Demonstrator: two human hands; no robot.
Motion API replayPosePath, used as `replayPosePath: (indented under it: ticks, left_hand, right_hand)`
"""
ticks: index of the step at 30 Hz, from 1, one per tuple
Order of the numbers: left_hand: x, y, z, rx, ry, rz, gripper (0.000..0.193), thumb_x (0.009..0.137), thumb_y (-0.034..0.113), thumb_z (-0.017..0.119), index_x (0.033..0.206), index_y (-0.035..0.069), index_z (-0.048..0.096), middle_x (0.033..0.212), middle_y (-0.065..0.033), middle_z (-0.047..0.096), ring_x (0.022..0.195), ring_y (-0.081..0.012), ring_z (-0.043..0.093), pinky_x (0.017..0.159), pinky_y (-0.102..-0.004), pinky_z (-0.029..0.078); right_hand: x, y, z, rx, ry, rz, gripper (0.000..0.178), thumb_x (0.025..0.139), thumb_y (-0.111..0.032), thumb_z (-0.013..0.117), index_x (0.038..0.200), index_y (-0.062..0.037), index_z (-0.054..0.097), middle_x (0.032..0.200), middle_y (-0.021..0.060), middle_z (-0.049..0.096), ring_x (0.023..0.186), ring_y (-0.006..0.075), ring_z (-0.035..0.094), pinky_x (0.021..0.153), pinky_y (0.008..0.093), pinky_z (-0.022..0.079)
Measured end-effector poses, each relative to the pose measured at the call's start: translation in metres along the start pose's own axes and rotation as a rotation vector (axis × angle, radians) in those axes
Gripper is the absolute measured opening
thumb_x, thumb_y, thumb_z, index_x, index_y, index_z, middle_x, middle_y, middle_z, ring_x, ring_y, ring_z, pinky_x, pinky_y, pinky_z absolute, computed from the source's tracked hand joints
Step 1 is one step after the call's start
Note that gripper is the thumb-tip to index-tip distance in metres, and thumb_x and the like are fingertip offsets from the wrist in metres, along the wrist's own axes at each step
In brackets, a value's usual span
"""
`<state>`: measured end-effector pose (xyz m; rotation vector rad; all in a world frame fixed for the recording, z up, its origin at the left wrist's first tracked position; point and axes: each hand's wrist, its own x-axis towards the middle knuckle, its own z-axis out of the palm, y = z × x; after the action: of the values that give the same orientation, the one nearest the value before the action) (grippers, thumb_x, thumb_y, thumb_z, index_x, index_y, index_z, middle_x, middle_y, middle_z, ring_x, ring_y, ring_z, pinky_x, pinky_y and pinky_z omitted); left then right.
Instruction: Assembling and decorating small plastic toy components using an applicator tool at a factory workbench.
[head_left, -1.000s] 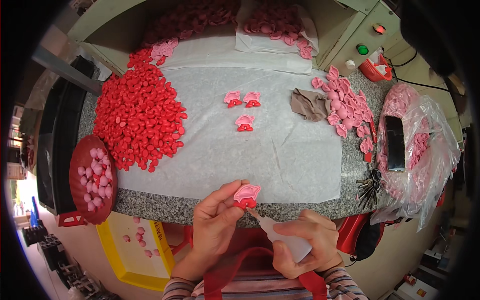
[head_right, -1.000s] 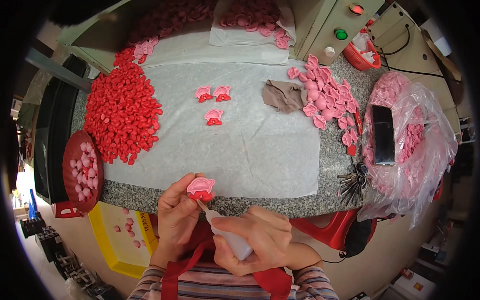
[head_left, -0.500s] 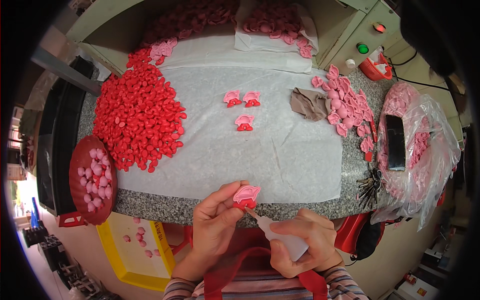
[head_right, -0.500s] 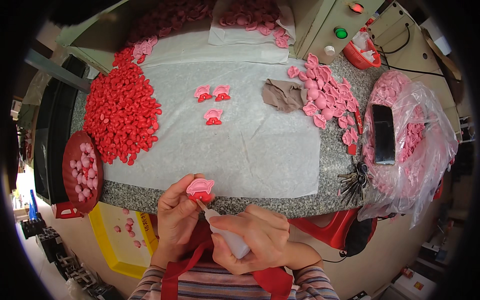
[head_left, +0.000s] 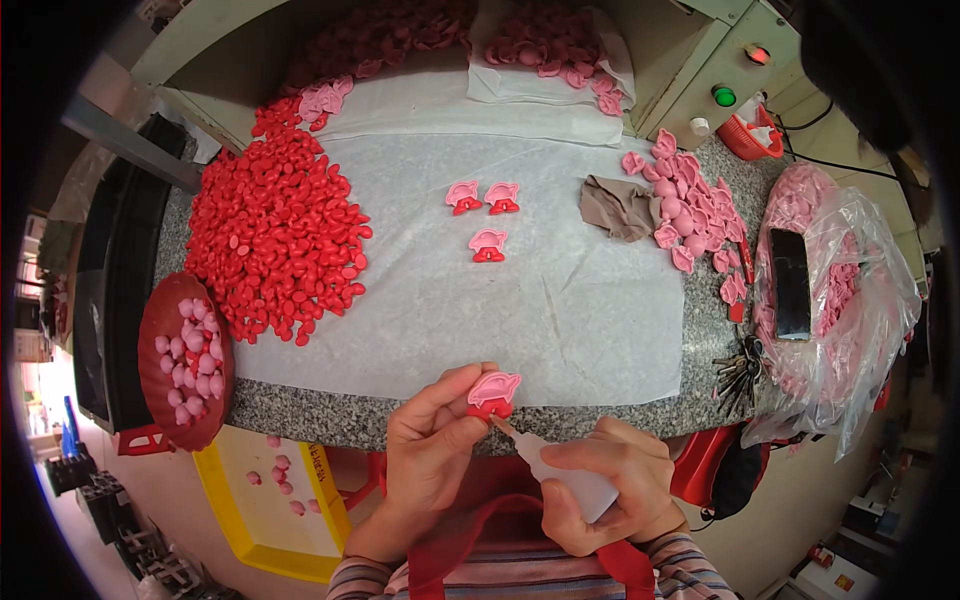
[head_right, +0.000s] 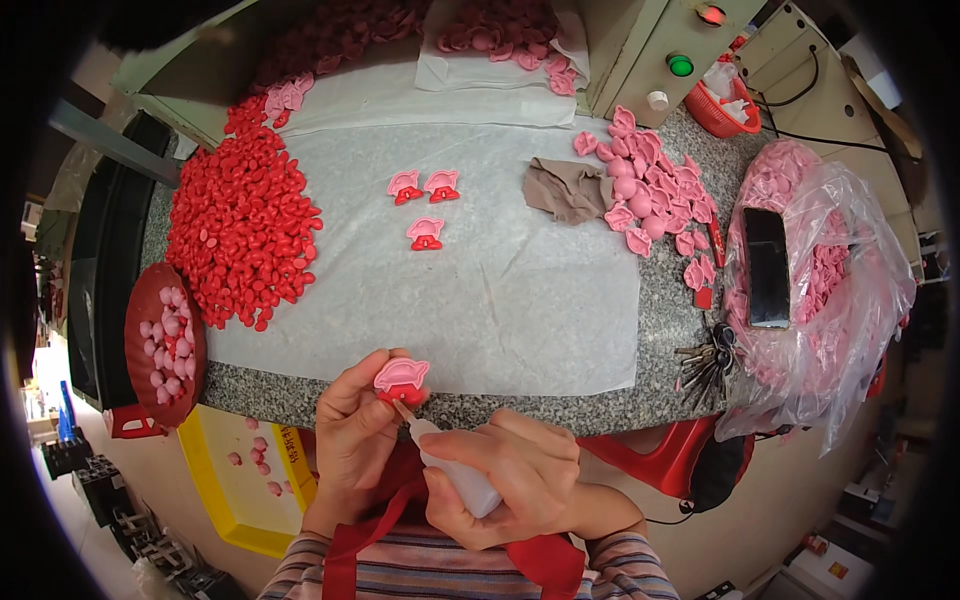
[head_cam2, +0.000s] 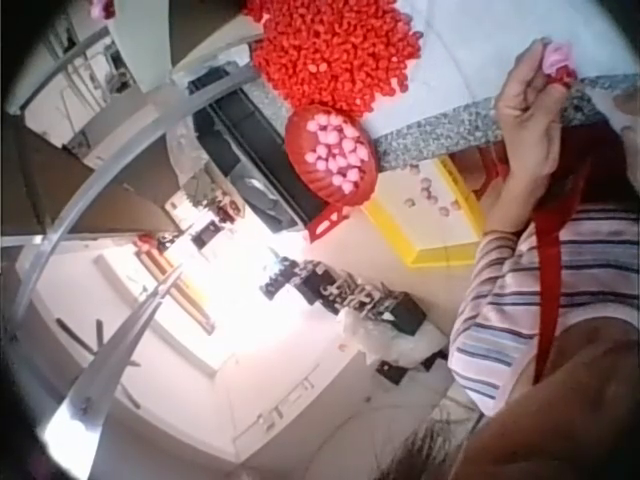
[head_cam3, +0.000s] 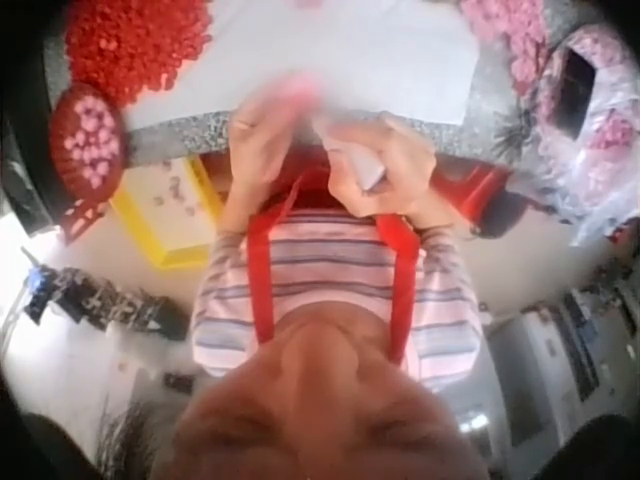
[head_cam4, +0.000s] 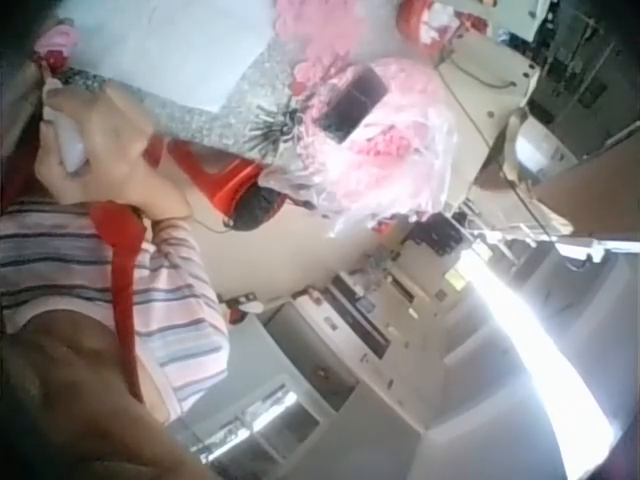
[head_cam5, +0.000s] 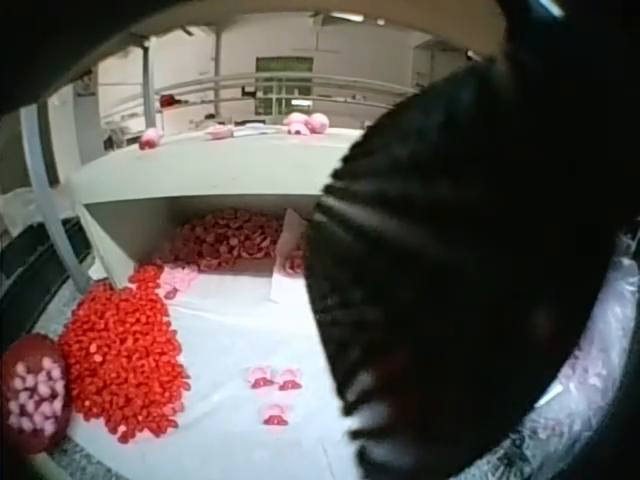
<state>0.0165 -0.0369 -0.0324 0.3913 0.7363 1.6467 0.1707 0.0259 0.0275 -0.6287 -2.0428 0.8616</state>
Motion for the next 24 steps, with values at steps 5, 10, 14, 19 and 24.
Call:
replayPosePath:
  ticks: [5, 10, 14, 19, 24]
  left_hand:
    - [0.003, -0.003, 0.0, -0.011, -0.013, -0.02, 0.041, 0.078, -0.004, 0.056, 0.118, 0.001, 0.049, 0.119, -0.0177, 0.05, 0.105, -0.0257, 0.053, 0.089, -0.0407, 0.046]
    - [0.003, -0.003, 0.0, 0.03, 0.107, -0.013, 0.044, 0.081, 0.001, 0.055, 0.122, -0.004, 0.042, 0.118, -0.0183, 0.05, 0.108, -0.0289, 0.051, 0.09, -0.0388, 0.045]
    - [0.005, 0.0, -0.008, -0.136, 0.135, -0.117, 0.045, 0.082, -0.001, 0.052, 0.124, -0.007, 0.038, 0.113, -0.0214, 0.052, 0.106, -0.0327, 0.052, 0.087, -0.0396, 0.048]
    - [0.008, -0.009, -0.001, -0.215, 0.073, -0.202, 0.045, 0.082, 0.001, 0.053, 0.124, -0.006, 0.038, 0.113, -0.022, 0.052, 0.107, -0.0333, 0.052, 0.089, -0.0391, 0.047]
    - [0.006, -0.011, 0.003, -0.19, 0.055, -0.23, 0.046, 0.083, 0.002, 0.052, 0.126, -0.004, 0.036, 0.115, -0.0217, 0.05, 0.108, -0.0329, 0.05, 0.088, -0.0381, 0.048]
  right_hand:
    - [-0.001, 0.001, -0.003, -0.008, 0.013, 0.006, 0.031, 0.061, -0.003, 0.065, 0.091, 0.0029, 0.056, 0.07, 0.0095, 0.063, 0.047, 0.0155, 0.054, 0.04, 0.0233, 0.042]
    - [-0.006, 0.01, -0.008, -0.04, 0.184, 0.051, 0.028, 0.068, -0.005, 0.061, 0.094, 0.005, 0.055, 0.076, 0.0104, 0.061, 0.053, 0.0143, 0.054, 0.044, 0.0236, 0.043]
    - [-0.014, 0.041, -0.016, 0.809, 0.281, 0.868, 0.03, 0.074, 0.002, 0.061, 0.102, 0.0056, 0.051, 0.097, 0.0142, 0.059, 0.082, 0.019, 0.06, 0.071, 0.0288, 0.052]
    - [-0.033, 0.136, -0.072, 0.165, 0.582, 0.705, 0.03, 0.065, 0.002, 0.065, 0.091, -0.0026, 0.053, 0.081, 0.0072, 0.058, 0.078, 0.018, 0.059, 0.064, 0.0309, 0.049]
    - [-0.001, 0.167, -0.091, -0.747, 0.4, 0.418, 0.024, 0.064, -0.01, 0.07, 0.084, -0.0026, 0.06, 0.079, 0.0076, 0.057, 0.073, 0.0114, 0.056, 0.061, 0.0277, 0.045]
